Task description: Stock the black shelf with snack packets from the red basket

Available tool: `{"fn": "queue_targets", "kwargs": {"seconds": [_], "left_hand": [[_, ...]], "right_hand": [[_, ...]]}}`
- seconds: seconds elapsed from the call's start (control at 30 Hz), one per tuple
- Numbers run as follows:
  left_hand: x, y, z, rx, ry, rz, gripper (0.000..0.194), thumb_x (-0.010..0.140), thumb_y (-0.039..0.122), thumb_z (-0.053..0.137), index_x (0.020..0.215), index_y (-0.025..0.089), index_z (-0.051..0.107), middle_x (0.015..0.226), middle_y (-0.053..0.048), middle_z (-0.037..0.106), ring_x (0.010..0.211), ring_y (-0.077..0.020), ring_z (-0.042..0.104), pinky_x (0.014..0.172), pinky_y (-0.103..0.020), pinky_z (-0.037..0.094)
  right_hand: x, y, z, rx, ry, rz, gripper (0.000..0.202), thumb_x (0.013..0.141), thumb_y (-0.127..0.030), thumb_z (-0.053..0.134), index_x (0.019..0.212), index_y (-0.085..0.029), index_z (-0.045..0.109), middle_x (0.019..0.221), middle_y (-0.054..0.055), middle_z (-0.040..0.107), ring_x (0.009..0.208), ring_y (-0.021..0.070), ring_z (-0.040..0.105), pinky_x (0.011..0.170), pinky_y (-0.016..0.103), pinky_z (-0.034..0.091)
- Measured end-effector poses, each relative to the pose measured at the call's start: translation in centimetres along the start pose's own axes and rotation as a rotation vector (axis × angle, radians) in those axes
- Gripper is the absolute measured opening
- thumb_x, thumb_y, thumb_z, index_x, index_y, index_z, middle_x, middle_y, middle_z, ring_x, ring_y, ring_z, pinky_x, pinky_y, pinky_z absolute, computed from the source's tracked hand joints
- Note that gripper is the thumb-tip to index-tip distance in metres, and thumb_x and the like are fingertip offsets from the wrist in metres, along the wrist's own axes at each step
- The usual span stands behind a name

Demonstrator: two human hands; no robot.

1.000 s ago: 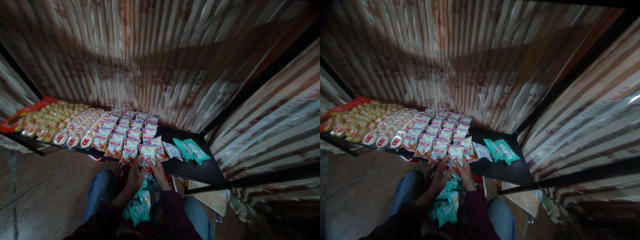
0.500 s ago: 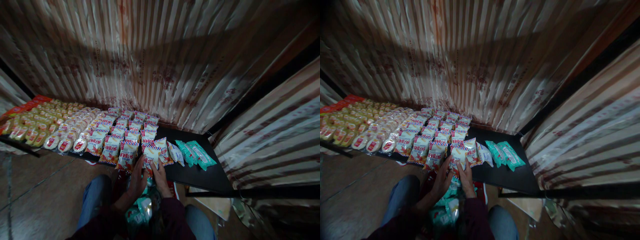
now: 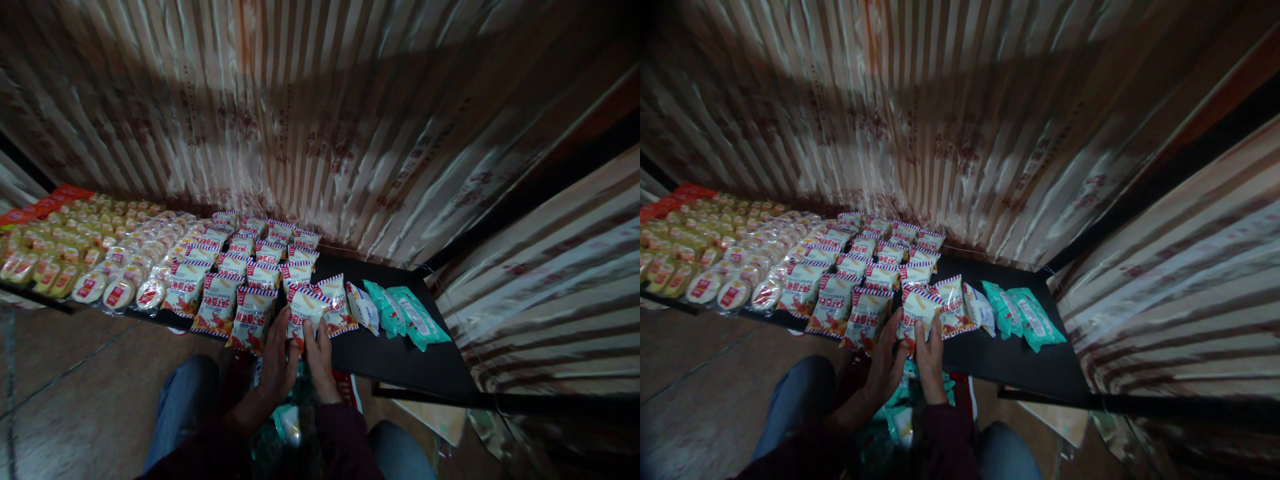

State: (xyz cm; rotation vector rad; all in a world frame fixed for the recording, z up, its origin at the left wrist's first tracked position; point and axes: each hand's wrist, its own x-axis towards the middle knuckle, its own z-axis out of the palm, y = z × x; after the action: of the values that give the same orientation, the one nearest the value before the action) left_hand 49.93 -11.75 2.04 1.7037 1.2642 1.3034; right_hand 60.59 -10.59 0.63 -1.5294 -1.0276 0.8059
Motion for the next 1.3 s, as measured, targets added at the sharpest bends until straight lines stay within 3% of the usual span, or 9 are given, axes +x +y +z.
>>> {"fn": "queue_targets", "kwargs": {"seconds": [0.1, 0.3, 0.67, 0.9, 1.13, 1.3], "left_hand": [[0.1, -0.1, 0.2, 0.024, 0.005, 0.015, 0.05, 0.094, 0.031, 0.036, 0.142, 0.022, 0.031, 0.144, -0.012, 0.041, 0.135, -0.0237, 0.036, 0.111, -0.043, 0.031], [0.1, -0.1, 0.6, 0.057, 0.019, 0.009, 0.05, 0.093, 0.029, 0.037, 0.142, 0.022, 0.03, 0.144, -0.013, 0.041, 0.135, -0.024, 0.036, 0.11, -0.043, 0.032], [0.4, -0.8, 1.0, 0.23, 0.086, 0.128, 0.055, 0.094, 0.021, 0.034, 0.147, 0.022, 0.017, 0.148, -0.013, 0.034, 0.139, -0.022, 0.029, 0.111, -0.044, 0.033], [0.7, -0.6, 0.8, 0.343, 0.02, 0.181, 0.059, 0.093, 0.015, 0.031, 0.148, 0.018, 0.011, 0.153, -0.015, 0.024, 0.143, -0.0234, 0.018, 0.112, -0.046, 0.031], [0.5, -0.7, 0.7, 0.46, 0.029, 0.288, 0.066, 0.089, 0.007, 0.034, 0.149, 0.018, 0.009, 0.157, -0.014, 0.01, 0.144, -0.0267, 0.013, 0.112, -0.048, 0.031], [0.2, -0.7, 0.7, 0.521, -0.032, 0.286, 0.068, 0.086, 0.005, 0.033, 0.149, 0.018, 0.011, 0.158, -0.012, 0.003, 0.144, -0.029, 0.009, 0.112, -0.049, 0.03]], "right_hand": [[0.3, 0.5, 0.0, -0.056, 0.044, 0.06, 0.073, 0.08, -0.062, 0.049, 0.135, -0.014, 0.045, 0.147, 0.012, 0.038, 0.138, 0.0246, 0.031, 0.114, 0.04, 0.022], [1.3, 1.0, -0.3, -0.101, 0.053, -0.012, 0.069, 0.081, -0.061, 0.048, 0.132, -0.015, 0.048, 0.147, 0.012, 0.038, 0.138, 0.0242, 0.029, 0.115, 0.043, 0.02], [2.0, -0.1, 0.3, -0.107, 0.029, -0.12, 0.051, 0.085, -0.053, 0.047, 0.121, -0.019, 0.058, 0.121, 0.01, 0.061, 0.116, 0.0234, 0.052, 0.1, 0.04, 0.04], [2.6, -0.2, 0.6, -0.128, 0.073, -0.134, 0.047, 0.086, -0.053, 0.046, 0.112, -0.017, 0.062, 0.114, 0.012, 0.064, 0.11, 0.025, 0.055, 0.097, 0.041, 0.041], [3.1, -1.0, 0.9, -0.127, 0.001, -0.058, 0.053, 0.086, -0.053, 0.046, 0.124, -0.017, 0.054, 0.12, 0.012, 0.062, 0.111, 0.0242, 0.057, 0.096, 0.039, 0.042], [3.1, -1.0, 0.8, -0.158, -0.01, -0.04, 0.061, 0.086, -0.053, 0.045, 0.136, -0.016, 0.044, 0.135, 0.014, 0.053, 0.122, 0.0245, 0.05, 0.101, 0.039, 0.039]]}}
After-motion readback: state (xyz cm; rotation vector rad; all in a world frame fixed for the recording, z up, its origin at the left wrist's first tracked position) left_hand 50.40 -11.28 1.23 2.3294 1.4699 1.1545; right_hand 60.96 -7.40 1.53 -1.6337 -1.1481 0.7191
